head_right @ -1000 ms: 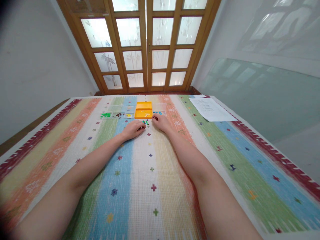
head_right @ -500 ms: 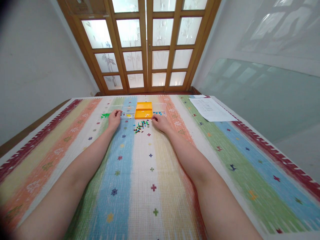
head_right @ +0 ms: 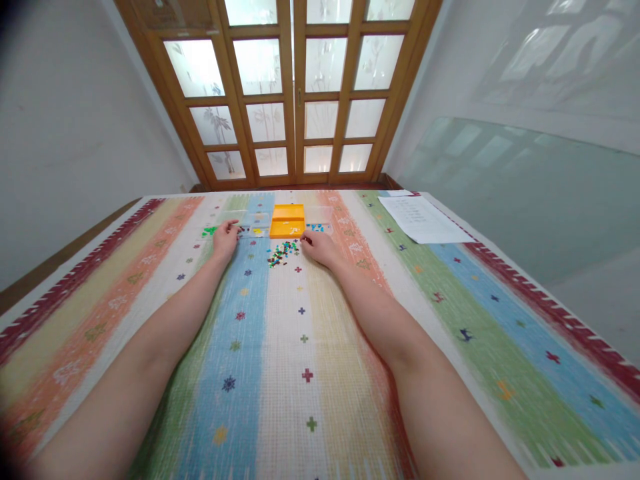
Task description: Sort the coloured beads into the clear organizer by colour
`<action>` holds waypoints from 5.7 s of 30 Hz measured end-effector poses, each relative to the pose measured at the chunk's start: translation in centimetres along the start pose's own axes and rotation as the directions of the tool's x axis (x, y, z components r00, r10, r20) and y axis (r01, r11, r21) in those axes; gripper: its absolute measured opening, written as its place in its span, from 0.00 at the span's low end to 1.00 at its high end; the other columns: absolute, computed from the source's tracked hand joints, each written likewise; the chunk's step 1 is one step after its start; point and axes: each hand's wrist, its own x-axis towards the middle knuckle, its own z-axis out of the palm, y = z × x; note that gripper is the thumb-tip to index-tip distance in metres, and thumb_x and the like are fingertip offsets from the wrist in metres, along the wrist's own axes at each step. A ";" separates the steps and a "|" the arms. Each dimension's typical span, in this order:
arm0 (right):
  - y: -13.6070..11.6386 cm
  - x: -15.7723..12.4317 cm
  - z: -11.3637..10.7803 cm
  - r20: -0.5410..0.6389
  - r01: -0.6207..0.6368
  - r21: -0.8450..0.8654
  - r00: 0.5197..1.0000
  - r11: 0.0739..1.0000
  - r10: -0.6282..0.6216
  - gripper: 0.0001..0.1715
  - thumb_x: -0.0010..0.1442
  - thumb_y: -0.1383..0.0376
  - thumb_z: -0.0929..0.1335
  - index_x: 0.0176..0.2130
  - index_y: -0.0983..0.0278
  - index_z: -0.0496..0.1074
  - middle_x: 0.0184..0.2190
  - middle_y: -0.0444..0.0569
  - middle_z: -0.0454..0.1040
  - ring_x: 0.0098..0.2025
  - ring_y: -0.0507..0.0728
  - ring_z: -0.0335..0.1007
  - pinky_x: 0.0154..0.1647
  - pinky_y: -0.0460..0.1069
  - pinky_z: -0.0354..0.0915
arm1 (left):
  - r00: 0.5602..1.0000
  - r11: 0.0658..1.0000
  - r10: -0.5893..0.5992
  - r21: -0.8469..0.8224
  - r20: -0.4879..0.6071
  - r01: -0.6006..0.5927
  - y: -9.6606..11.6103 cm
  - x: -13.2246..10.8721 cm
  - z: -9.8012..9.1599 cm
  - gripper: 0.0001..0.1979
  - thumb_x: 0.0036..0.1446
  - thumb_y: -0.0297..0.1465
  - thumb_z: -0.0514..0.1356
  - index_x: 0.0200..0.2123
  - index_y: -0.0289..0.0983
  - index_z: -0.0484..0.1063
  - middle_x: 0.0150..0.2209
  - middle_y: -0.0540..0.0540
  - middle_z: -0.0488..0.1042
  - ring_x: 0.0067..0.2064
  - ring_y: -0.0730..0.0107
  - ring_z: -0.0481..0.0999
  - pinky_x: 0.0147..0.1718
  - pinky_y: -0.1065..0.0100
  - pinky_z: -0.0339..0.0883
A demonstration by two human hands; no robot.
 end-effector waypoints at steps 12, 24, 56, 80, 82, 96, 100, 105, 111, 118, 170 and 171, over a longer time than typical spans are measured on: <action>-5.4 -0.8 1.1 0.270 0.368 0.034 0.892 0.929 -0.363 0.08 0.65 0.62 0.69 0.43 0.60 0.79 0.40 0.50 0.76 0.44 0.59 0.68 0.47 0.50 0.61 | 0.960 0.962 0.208 0.140 0.187 -0.236 1.6 -1.7 0.3 0.14 0.61 0.29 0.55 0.43 0.38 0.81 0.38 0.46 0.80 0.41 0.62 0.77 0.44 0.64 0.69; -5.5 -0.8 1.8 0.282 0.380 0.021 0.885 0.925 -0.370 0.09 0.68 0.63 0.68 0.45 0.60 0.79 0.41 0.51 0.75 0.45 0.59 0.68 0.47 0.50 0.60 | 0.930 0.933 0.251 0.187 0.269 -0.307 1.9 -2.2 0.7 0.14 0.62 0.29 0.56 0.43 0.39 0.82 0.35 0.47 0.80 0.34 0.64 0.76 0.42 0.64 0.69; -6.0 -0.9 2.2 0.103 0.293 0.104 0.947 0.950 -0.304 0.06 0.64 0.67 0.67 0.41 0.63 0.74 0.37 0.48 0.76 0.38 0.55 0.68 0.42 0.48 0.61 | 0.740 0.778 0.356 0.256 0.571 -0.573 3.0 -3.7 1.3 0.15 0.65 0.29 0.54 0.46 0.40 0.81 0.49 0.45 0.82 0.52 0.59 0.79 0.57 0.59 0.69; -2.4 0.5 1.5 -0.156 0.015 0.291 0.987 0.957 0.032 0.05 0.59 0.64 0.66 0.36 0.62 0.71 0.32 0.46 0.75 0.35 0.56 0.68 0.38 0.49 0.62 | 0.743 0.781 0.343 0.266 0.574 -0.565 3.5 -4.0 1.1 0.16 0.64 0.30 0.54 0.46 0.41 0.81 0.49 0.46 0.82 0.52 0.59 0.79 0.57 0.58 0.69; -2.0 0.6 1.5 -0.164 -0.008 0.318 0.984 0.948 0.063 0.07 0.59 0.63 0.66 0.37 0.62 0.72 0.34 0.47 0.76 0.36 0.56 0.69 0.40 0.50 0.64 | 0.746 0.783 0.339 0.267 0.574 -0.562 3.6 -4.1 1.1 0.16 0.64 0.29 0.54 0.46 0.41 0.81 0.49 0.46 0.82 0.52 0.59 0.79 0.58 0.59 0.69; -0.6 1.8 2.2 -0.075 -0.258 0.709 0.897 0.656 0.435 0.18 0.62 0.62 0.69 0.51 0.63 0.76 0.44 0.53 0.80 0.38 0.55 0.76 0.41 0.51 0.74 | 0.737 0.781 0.341 0.260 0.584 -0.568 3.4 -4.0 1.2 0.16 0.64 0.30 0.54 0.45 0.41 0.81 0.49 0.46 0.82 0.51 0.59 0.79 0.57 0.59 0.69; -0.8 1.9 1.9 0.015 -0.286 0.806 0.885 0.518 0.466 0.23 0.64 0.62 0.70 0.58 0.61 0.73 0.54 0.56 0.78 0.41 0.55 0.79 0.39 0.50 0.76 | 0.735 0.779 0.342 0.261 0.585 -0.570 3.3 -4.0 1.2 0.16 0.64 0.30 0.54 0.45 0.41 0.81 0.48 0.46 0.82 0.51 0.59 0.78 0.56 0.59 0.70; -0.3 2.2 2.0 0.033 -0.279 0.809 0.900 0.517 0.435 0.22 0.64 0.62 0.68 0.56 0.60 0.73 0.54 0.55 0.77 0.43 0.55 0.79 0.41 0.51 0.77 | 0.739 0.779 0.341 0.265 0.581 -0.568 3.3 -4.1 1.2 0.16 0.64 0.30 0.54 0.45 0.41 0.81 0.48 0.45 0.82 0.51 0.59 0.79 0.56 0.59 0.70; 0.3 2.0 1.5 -0.077 -0.248 0.694 0.908 0.676 0.412 0.18 0.62 0.62 0.66 0.49 0.61 0.75 0.45 0.51 0.79 0.37 0.54 0.76 0.39 0.50 0.73 | 0.736 0.779 0.343 0.261 0.584 -0.570 3.2 -4.0 1.2 0.15 0.64 0.30 0.54 0.45 0.41 0.81 0.48 0.46 0.82 0.51 0.59 0.79 0.56 0.59 0.69; -2.2 0.9 1.7 -0.012 0.020 0.274 1.000 0.961 -0.018 0.10 0.64 0.63 0.67 0.37 0.63 0.79 0.35 0.48 0.80 0.38 0.56 0.73 0.42 0.50 0.65 | 0.739 0.778 0.338 0.269 0.583 -0.568 3.3 -4.0 1.3 0.15 0.65 0.30 0.54 0.45 0.41 0.81 0.48 0.46 0.82 0.51 0.59 0.78 0.57 0.59 0.69; -2.1 4.3 0.3 0.106 0.123 0.029 0.986 0.992 -0.125 0.12 0.65 0.67 0.66 0.42 0.63 0.79 0.38 0.49 0.80 0.39 0.55 0.72 0.43 0.48 0.63 | 0.707 0.758 0.390 0.230 0.590 -0.610 2.3 -3.6 1.6 0.14 0.66 0.31 0.54 0.45 0.40 0.81 0.47 0.45 0.82 0.49 0.60 0.78 0.53 0.60 0.69; -2.6 4.2 0.3 0.221 0.129 0.029 0.966 0.991 -0.132 0.10 0.64 0.66 0.67 0.41 0.63 0.79 0.35 0.47 0.80 0.35 0.54 0.71 0.39 0.47 0.61 | 0.707 0.758 0.391 0.231 0.589 -0.610 2.4 -3.6 1.6 0.14 0.66 0.31 0.54 0.45 0.40 0.81 0.47 0.45 0.82 0.49 0.60 0.78 0.52 0.60 0.69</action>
